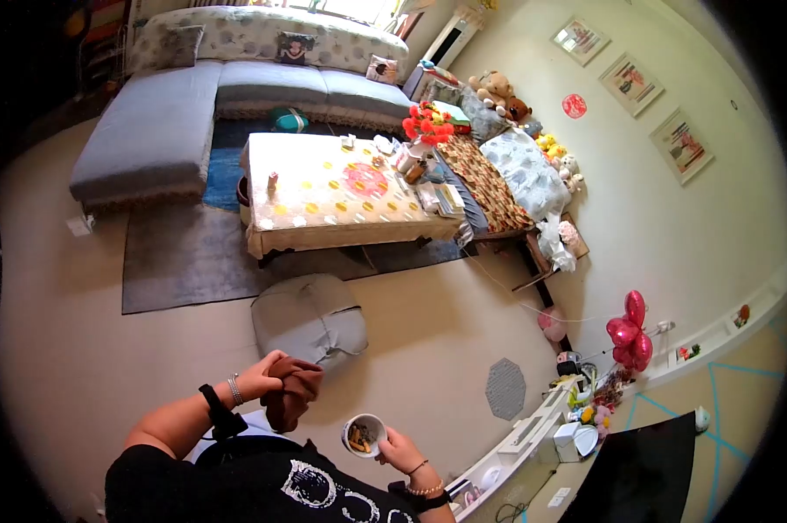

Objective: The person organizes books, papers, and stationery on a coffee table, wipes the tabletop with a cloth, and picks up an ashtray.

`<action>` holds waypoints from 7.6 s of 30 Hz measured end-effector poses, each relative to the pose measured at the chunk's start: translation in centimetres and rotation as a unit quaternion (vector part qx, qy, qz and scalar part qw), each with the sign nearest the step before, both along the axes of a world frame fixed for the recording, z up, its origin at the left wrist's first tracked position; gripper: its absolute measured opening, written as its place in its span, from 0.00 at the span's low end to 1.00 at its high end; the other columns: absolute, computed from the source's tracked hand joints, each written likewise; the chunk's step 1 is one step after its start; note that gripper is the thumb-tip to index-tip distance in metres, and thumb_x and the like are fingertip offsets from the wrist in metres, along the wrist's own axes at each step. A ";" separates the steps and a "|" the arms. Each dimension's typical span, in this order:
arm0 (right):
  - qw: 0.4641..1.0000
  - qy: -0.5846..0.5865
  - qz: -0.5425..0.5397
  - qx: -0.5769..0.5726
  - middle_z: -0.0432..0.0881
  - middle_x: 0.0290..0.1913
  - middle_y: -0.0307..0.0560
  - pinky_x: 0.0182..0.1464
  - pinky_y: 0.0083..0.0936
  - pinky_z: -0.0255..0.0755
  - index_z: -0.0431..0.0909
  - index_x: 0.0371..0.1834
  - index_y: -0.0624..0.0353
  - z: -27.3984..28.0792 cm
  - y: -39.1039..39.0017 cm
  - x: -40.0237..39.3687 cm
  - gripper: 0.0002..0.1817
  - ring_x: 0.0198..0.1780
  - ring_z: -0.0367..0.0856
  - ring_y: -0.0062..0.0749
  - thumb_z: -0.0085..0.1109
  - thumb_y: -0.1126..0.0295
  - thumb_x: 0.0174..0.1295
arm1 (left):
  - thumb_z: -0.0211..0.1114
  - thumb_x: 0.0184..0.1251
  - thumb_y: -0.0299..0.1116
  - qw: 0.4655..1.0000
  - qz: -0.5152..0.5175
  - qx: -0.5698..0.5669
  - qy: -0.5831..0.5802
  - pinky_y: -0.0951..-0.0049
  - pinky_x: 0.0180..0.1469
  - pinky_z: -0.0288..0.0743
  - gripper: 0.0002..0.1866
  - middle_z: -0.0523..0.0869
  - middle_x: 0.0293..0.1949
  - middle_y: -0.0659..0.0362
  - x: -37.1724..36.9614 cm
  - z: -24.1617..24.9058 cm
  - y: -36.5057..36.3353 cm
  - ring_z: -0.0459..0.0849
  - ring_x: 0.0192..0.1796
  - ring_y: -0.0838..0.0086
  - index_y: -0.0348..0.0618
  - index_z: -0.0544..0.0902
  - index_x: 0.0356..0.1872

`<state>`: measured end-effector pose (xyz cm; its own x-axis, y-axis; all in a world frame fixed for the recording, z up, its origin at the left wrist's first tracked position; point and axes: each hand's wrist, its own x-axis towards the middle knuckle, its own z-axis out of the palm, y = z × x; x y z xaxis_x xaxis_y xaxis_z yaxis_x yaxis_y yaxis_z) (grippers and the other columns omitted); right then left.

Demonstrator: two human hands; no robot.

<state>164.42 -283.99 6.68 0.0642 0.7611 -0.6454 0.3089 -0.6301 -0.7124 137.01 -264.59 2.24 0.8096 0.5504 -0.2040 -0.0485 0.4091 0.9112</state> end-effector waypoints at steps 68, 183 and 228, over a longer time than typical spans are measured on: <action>0.965 0.041 0.253 0.058 0.78 0.27 0.43 0.28 0.19 0.72 0.66 0.52 0.62 3.7 60.1 -118.3 0.18 0.25 0.76 0.23 0.40 0.70 0.57 | 0.56 0.61 0.44 0.966 0.094 0.162 0.178 0.75 0.44 0.70 0.17 0.80 0.35 0.57 -114.2 3.5 40.2 0.76 0.40 0.76 0.38 0.74 0.40; 0.788 0.311 -0.531 0.006 0.71 0.51 0.50 0.37 0.25 0.75 0.48 0.64 0.55 -32.4 276.1 -214.1 0.35 0.43 0.78 0.38 0.56 0.66 0.57 | 0.53 0.58 0.57 0.896 0.117 0.094 0.418 0.70 0.33 0.67 0.27 0.75 0.27 0.61 -221.8 -1.1 259.4 0.72 0.29 0.75 0.40 0.76 0.38; 0.889 -0.194 -0.284 -0.303 0.62 0.58 0.64 0.48 0.40 0.71 0.53 0.62 0.60 -81.7 292.0 -206.7 0.40 0.51 0.71 0.53 0.58 0.54 0.50 | 0.41 0.66 0.53 0.755 0.118 -0.134 0.631 0.67 0.42 0.67 0.26 0.74 0.48 0.51 -215.7 -30.6 276.3 0.72 0.40 0.66 0.42 0.71 0.52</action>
<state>-42.31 8.02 -75.01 0.6346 0.0553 -0.7708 -0.0335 -0.9945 -0.0990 -78.72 11.76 -28.37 -0.2360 0.4505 -0.8610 0.6884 0.7029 0.1791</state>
